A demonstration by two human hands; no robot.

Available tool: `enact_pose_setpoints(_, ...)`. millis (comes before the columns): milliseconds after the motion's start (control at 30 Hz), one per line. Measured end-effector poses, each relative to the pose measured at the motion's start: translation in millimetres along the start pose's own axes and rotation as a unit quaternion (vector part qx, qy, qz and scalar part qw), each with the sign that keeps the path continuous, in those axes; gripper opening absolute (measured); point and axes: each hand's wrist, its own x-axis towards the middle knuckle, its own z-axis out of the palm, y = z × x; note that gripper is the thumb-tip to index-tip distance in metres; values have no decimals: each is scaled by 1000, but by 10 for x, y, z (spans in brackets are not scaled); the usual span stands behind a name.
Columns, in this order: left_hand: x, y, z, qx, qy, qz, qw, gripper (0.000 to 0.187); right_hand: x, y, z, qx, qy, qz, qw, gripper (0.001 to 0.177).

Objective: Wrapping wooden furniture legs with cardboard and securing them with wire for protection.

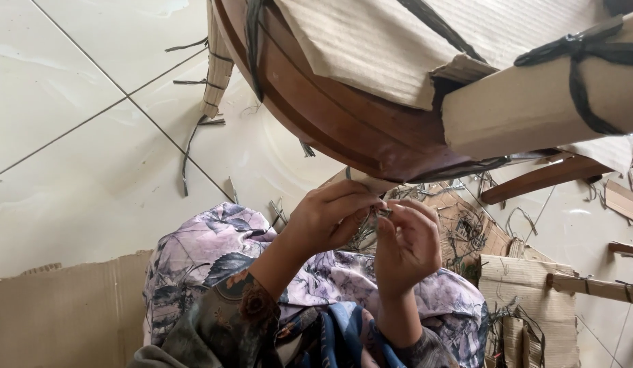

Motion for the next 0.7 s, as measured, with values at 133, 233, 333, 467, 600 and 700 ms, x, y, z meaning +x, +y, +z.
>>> enact_pose_setpoints(133,34,14,-53,-25,-1,2,1000,17,56,30,-11,4,-16,-7,1000,16)
enact_pose_setpoints(233,62,79,-76,-57,4,-2,998,16,77,12,-26,0,-35,-16,999,11)
enact_pose_setpoints(333,51,111,-80,-63,16,-8,998,16,-4,14,-46,35,-37,17,999,12)
enact_pose_setpoints(467,25,125,-87,-54,31,-9,998,16,-60,-17,-45,45,-41,42,997,15)
enact_pose_setpoints(600,51,143,-168,-13,29,9,999,15,10,-61,12,31,-52,11,998,14)
enact_pose_setpoints(700,140,191,-227,35,30,37,998,15,34,-14,3,-20,-75,-33,996,10)
